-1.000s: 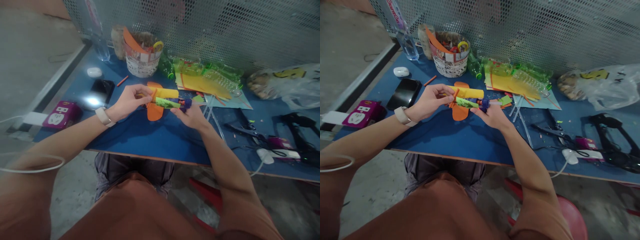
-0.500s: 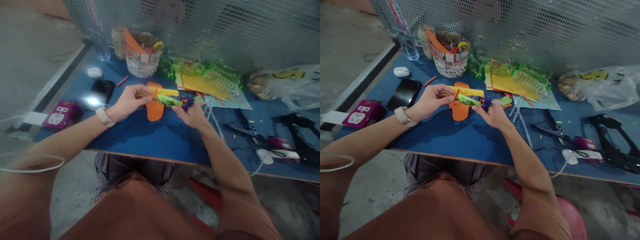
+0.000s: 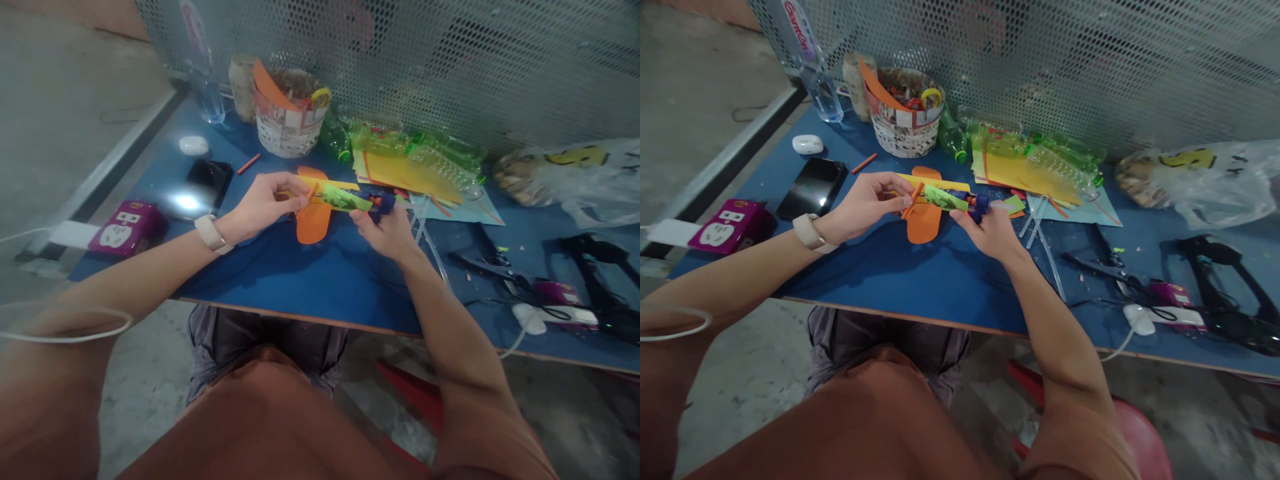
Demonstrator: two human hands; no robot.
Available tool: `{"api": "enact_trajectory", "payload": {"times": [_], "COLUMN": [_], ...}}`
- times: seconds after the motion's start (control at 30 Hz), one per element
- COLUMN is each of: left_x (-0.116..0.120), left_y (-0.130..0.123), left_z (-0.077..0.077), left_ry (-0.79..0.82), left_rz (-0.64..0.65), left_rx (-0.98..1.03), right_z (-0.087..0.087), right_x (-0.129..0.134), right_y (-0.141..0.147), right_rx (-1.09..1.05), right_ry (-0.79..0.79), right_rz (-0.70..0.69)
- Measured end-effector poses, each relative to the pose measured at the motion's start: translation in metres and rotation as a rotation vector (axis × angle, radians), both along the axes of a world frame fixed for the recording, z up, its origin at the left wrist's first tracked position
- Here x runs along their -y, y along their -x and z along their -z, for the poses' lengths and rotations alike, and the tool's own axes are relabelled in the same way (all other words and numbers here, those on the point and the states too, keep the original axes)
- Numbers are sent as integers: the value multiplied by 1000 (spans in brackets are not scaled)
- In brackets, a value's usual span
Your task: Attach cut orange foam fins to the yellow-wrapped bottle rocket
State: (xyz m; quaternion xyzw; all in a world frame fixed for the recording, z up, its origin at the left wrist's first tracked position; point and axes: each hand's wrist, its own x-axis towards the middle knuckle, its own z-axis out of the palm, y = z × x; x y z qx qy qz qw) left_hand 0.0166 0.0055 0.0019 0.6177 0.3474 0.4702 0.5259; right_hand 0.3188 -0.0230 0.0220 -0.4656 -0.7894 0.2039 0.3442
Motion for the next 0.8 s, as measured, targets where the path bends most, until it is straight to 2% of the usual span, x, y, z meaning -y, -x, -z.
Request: {"api": "enact_trajectory", "payload": {"times": [0.8], "left_x": [0], "left_y": [1], "left_z": [-1], "left_ry": [-17], "left_rz": [16], "left_rx": [-13], "right_z": [12], "right_x": [-4], "right_y": [-5], "right_rx": [-71], "right_ry": [3], "right_rz": [80]}}
